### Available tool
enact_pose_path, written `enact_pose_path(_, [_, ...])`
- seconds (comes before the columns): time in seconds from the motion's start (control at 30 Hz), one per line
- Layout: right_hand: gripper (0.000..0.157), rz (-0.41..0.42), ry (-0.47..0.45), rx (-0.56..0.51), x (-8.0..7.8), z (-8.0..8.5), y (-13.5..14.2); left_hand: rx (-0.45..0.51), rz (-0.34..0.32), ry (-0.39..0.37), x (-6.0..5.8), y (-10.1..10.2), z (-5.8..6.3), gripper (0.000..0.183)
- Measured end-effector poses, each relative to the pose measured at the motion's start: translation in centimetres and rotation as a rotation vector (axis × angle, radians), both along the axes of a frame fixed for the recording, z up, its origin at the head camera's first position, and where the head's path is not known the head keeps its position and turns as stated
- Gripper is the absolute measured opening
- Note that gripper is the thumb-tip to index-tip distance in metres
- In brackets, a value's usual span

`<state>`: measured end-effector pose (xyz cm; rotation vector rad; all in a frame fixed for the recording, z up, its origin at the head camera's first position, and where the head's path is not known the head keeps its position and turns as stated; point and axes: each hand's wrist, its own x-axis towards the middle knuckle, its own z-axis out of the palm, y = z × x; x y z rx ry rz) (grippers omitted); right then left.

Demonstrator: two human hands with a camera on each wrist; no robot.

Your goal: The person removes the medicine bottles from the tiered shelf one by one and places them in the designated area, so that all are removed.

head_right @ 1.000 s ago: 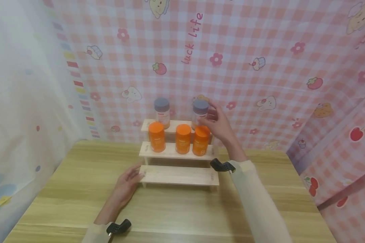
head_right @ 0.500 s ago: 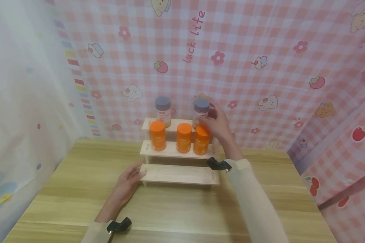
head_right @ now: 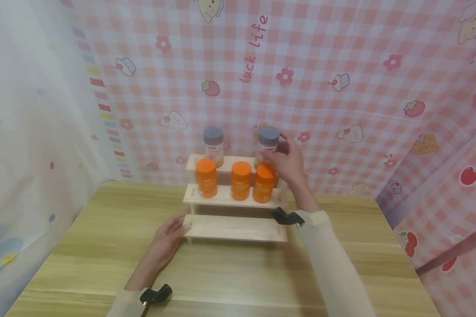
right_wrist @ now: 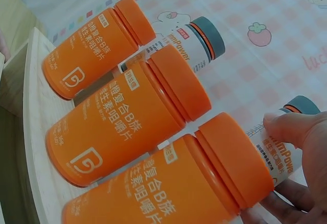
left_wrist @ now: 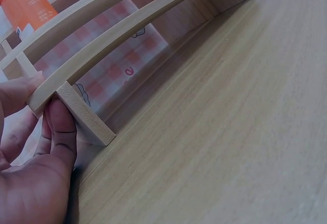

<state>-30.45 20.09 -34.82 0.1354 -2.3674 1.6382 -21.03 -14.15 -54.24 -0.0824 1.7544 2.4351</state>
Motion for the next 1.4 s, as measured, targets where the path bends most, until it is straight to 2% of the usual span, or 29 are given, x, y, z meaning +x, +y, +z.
enact_pose_path(0.4, [0.075,-0.066,0.051,0.002,1.0,0.1,1.4,-0.007,-0.001,-0.015,-0.1,0.0,0.0,0.058])
enact_pose_path(0.7, [0.064,-0.121,0.066,0.010,1.8,0.1,2.4,0.010,-0.018,-0.012,0.0,-0.1,-0.2,0.058])
enact_pose_path(0.83, [0.069,-0.148,0.064,0.000,2.2,0.0,2.8,0.013,-0.017,-0.011,0.0,-0.2,-0.3,0.058])
enact_pose_path(1.03, [0.074,-0.140,0.061,-0.019,3.1,-0.5,3.6,0.016,-0.007,-0.004,0.0,-0.1,-0.3,0.057])
enact_pose_path(1.4, [0.069,-0.189,0.151,-0.007,4.3,-1.2,5.2,0.016,-0.009,-0.001,0.0,-0.3,-0.2,0.058])
